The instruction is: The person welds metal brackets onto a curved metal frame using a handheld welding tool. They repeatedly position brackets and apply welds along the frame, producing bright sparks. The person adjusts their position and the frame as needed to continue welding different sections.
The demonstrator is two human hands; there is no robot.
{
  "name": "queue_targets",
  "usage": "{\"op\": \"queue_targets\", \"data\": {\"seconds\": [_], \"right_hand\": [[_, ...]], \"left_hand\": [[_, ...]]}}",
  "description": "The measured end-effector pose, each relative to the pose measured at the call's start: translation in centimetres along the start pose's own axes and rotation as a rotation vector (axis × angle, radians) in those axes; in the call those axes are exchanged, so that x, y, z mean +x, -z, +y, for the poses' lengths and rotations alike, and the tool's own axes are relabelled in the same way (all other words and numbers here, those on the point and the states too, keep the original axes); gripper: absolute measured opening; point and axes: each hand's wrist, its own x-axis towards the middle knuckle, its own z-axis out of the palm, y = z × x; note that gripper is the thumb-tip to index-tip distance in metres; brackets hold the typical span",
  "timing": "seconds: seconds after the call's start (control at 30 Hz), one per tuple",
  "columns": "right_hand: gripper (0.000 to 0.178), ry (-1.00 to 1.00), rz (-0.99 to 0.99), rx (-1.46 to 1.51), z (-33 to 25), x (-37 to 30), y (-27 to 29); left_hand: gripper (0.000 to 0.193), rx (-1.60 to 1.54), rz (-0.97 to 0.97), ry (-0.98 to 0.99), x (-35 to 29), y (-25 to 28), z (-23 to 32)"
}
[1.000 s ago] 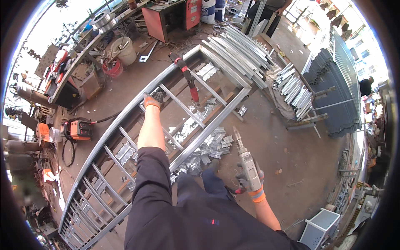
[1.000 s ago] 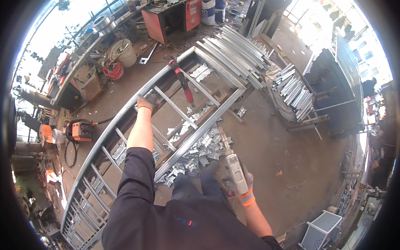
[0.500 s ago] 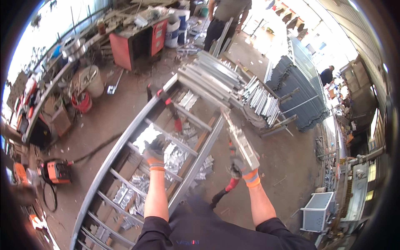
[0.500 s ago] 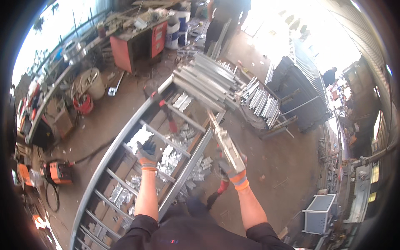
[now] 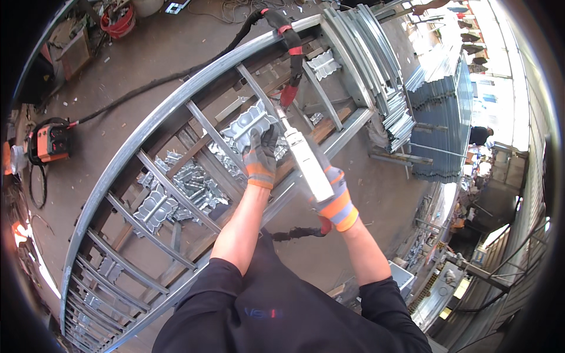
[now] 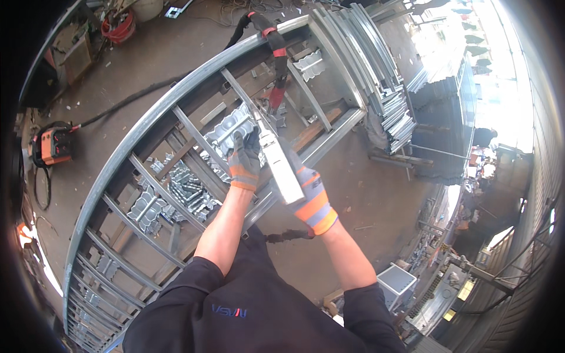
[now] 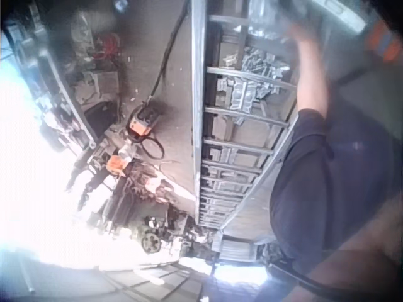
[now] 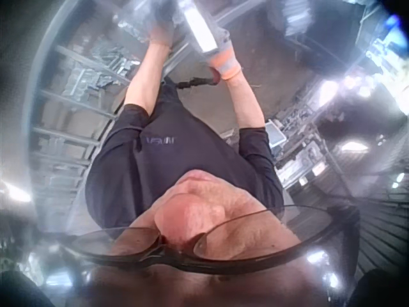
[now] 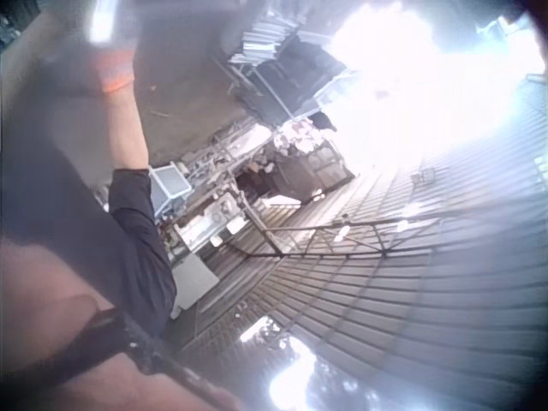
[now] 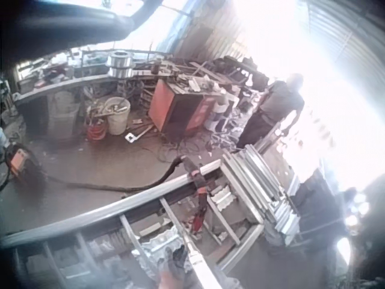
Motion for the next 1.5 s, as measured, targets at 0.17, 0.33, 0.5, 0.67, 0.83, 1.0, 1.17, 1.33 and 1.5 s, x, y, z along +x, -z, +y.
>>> {"op": "queue_targets", "data": {"seconds": [0.17, 0.33, 0.5, 0.67, 0.83, 1.0, 1.17, 1.33, 1.5], "right_hand": [[0.046, 0.012, -0.078, -0.131, 2.0, -0.1, -3.6], [0.032, -0.016, -0.103, -0.212, 3.4, 0.5, -5.0], [0.030, -0.017, -0.103, -0.212, 3.8, 1.0, -5.5], [0.027, -0.128, -0.101, -0.193, 3.5, 0.8, -5.9], [0.024, -0.087, -0.142, -0.239, 2.9, 1.2, -5.8], [0.024, -0.129, -0.104, -0.160, 2.8, 1.4, -5.8], [0.027, -0.104, -0.100, -0.222, 3.6, 1.2, -6.1], [0.029, -0.084, -0.065, -0.210, 3.4, 1.7, -6.3], [0.033, -0.182, -0.114, -0.208, 3.2, 2.3, -6.4]], "left_hand": [[0.030, -0.004, 0.157, -0.015, 1.4, 0.2, -0.3], [0.026, -0.016, 0.137, 0.013, 1.8, 1.0, -0.4], [0.022, -0.026, 0.114, 0.199, 3.3, 2.5, -0.9], [0.020, -0.049, 0.100, 0.167, 3.5, 1.8, -1.6], [0.022, 0.008, 0.103, 0.055, 1.4, -0.2, -0.4], [0.027, -0.040, 0.021, 0.011, 1.5, -0.6, -0.3], [0.029, -0.047, 0.151, 0.117, 2.9, 1.2, -1.1], [0.027, -0.099, 0.125, 0.173, 3.9, 3.0, -1.6], [0.023, -0.079, 0.091, 0.138, 4.0, 3.3, -1.6]]}}
